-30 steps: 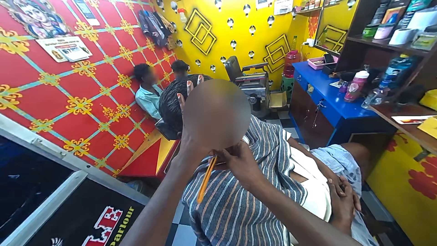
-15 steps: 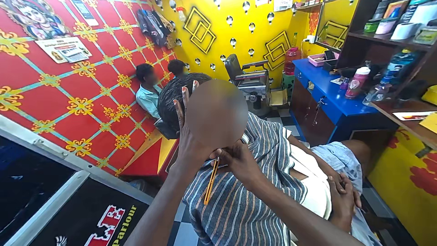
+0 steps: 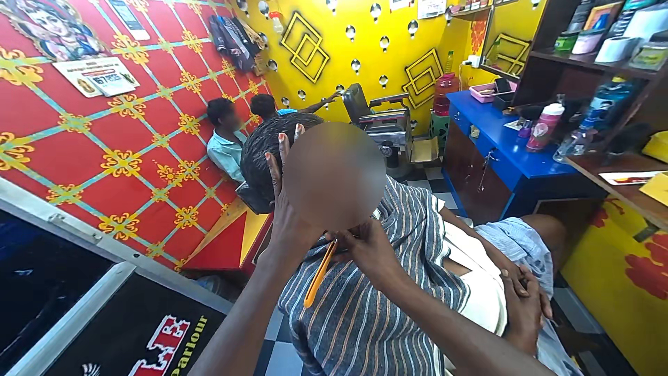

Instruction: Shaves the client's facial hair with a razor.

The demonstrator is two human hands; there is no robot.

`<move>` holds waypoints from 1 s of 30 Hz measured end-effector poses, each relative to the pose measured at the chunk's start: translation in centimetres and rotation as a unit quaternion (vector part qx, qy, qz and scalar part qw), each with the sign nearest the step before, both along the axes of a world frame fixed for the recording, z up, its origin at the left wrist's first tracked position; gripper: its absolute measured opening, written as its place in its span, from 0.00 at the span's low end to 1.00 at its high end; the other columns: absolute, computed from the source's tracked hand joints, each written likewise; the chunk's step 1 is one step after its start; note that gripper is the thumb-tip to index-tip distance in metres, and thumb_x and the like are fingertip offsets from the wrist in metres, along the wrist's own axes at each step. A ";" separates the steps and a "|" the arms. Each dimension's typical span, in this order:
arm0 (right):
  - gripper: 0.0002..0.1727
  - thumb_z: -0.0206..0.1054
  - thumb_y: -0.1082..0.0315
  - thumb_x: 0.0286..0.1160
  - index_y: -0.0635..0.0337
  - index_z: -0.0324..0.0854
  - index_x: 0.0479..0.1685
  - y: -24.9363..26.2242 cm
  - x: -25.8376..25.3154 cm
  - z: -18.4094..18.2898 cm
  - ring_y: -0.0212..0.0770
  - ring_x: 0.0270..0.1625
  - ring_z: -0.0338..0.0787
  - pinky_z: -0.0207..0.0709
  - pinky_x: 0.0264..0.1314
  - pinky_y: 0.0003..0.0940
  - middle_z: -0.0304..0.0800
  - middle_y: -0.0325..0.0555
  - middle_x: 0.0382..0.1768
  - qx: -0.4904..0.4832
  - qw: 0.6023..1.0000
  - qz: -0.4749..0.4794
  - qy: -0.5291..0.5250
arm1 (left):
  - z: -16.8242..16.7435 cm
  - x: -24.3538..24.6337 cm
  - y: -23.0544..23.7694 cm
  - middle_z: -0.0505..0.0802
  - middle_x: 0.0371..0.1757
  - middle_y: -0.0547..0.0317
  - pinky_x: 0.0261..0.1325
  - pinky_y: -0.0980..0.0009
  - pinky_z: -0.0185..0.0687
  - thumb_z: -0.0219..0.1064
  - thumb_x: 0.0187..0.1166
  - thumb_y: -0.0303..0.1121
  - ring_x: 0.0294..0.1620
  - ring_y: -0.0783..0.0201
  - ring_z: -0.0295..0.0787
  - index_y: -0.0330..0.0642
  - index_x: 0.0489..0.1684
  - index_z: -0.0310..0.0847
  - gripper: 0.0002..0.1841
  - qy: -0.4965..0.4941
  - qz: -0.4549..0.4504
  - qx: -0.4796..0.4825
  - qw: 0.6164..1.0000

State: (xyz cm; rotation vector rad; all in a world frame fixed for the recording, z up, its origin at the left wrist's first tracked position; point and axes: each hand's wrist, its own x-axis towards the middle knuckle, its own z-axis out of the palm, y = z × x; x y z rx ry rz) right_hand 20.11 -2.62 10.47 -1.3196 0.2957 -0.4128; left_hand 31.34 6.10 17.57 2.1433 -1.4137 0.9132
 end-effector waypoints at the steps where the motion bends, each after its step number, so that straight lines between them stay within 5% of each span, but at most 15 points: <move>1: 0.08 0.66 0.70 0.85 0.66 0.85 0.51 0.0 0.1 0.0 0.44 0.37 0.97 0.94 0.42 0.37 0.96 0.50 0.41 -0.001 1.000 -0.005 0.000 | 0.0 0.0 0.0 0.43 0.98 0.47 0.93 0.33 0.21 0.78 0.66 0.41 0.98 0.45 0.27 0.50 0.85 0.69 0.40 -0.002 0.001 0.001 1.000; 11: 0.08 0.64 0.71 0.86 0.66 0.84 0.52 0.2 -0.4 0.8 0.42 0.42 0.98 0.95 0.48 0.37 0.95 0.50 0.44 -0.032 0.999 0.025 -0.029 | 0.3 0.0 -0.3 0.47 0.98 0.50 0.93 0.33 0.24 0.74 0.71 0.41 0.98 0.45 0.30 0.51 0.86 0.68 0.37 -0.003 -0.004 -0.025 1.000; 30: 0.08 0.63 0.73 0.86 0.68 0.83 0.53 0.2 -0.1 0.8 0.44 0.38 0.97 0.94 0.43 0.36 0.95 0.53 0.42 0.075 0.997 -0.012 -0.018 | 0.6 0.4 -0.6 0.46 0.98 0.48 0.92 0.31 0.19 0.75 0.71 0.47 0.98 0.43 0.27 0.51 0.86 0.68 0.39 -0.012 -0.005 -0.008 1.000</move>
